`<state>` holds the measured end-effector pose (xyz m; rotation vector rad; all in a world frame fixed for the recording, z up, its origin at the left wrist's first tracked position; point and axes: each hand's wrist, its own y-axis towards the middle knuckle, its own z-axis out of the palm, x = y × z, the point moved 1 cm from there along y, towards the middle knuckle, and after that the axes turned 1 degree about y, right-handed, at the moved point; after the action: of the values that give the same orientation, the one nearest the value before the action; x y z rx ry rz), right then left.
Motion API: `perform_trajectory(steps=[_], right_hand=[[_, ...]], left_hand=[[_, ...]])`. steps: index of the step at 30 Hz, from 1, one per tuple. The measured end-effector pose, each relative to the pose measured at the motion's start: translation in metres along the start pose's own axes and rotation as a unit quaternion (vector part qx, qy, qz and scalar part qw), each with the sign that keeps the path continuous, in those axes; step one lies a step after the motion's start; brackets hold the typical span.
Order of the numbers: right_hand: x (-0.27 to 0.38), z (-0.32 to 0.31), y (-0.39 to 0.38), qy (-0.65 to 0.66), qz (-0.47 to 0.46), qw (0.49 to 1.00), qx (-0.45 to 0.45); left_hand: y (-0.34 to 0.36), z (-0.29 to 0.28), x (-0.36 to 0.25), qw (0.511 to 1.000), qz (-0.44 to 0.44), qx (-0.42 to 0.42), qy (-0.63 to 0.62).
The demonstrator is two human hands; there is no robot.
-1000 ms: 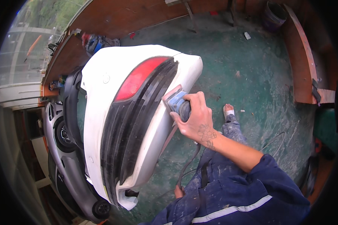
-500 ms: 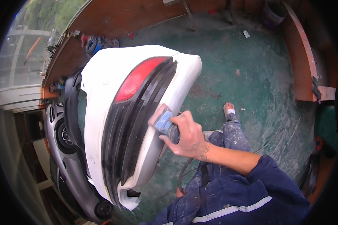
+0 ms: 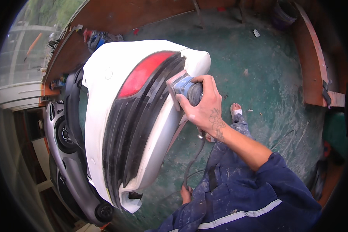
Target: The person uses a handheld electric sander to smooth the surface of a white car bumper mounted on a stand. They move the sander across the bumper's face and edges, then reposition the bumper to continue sanding the lower sections.
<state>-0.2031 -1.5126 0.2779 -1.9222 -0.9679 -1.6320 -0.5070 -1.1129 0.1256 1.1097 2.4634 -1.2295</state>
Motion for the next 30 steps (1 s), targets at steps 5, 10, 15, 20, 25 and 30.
perform_trajectory(steps=[5,10,15,20,25,30], right_hand=[[0.021,0.009,-0.035,0.013,-0.083,0.996,0.041],[0.010,0.009,-0.025,-0.004,-0.096,0.995,-0.003],[-0.004,0.008,-0.001,0.012,-0.083,0.996,-0.036],[0.005,0.012,-0.027,0.017,-0.073,0.997,-0.018],[0.006,0.016,-0.043,0.028,-0.092,0.995,-0.015],[-0.005,0.008,-0.006,0.016,-0.043,0.998,-0.041]], left_hand=[[0.003,-0.002,0.051,0.998,0.019,-0.042,0.053],[0.001,-0.005,0.045,0.997,0.011,-0.028,0.076],[0.012,-0.007,0.015,0.988,-0.100,0.060,-0.105],[0.008,-0.002,0.017,0.997,-0.044,0.022,-0.052],[0.005,-0.009,0.034,0.999,0.003,-0.005,0.040],[0.016,-0.006,0.011,0.995,-0.080,0.029,-0.055]])
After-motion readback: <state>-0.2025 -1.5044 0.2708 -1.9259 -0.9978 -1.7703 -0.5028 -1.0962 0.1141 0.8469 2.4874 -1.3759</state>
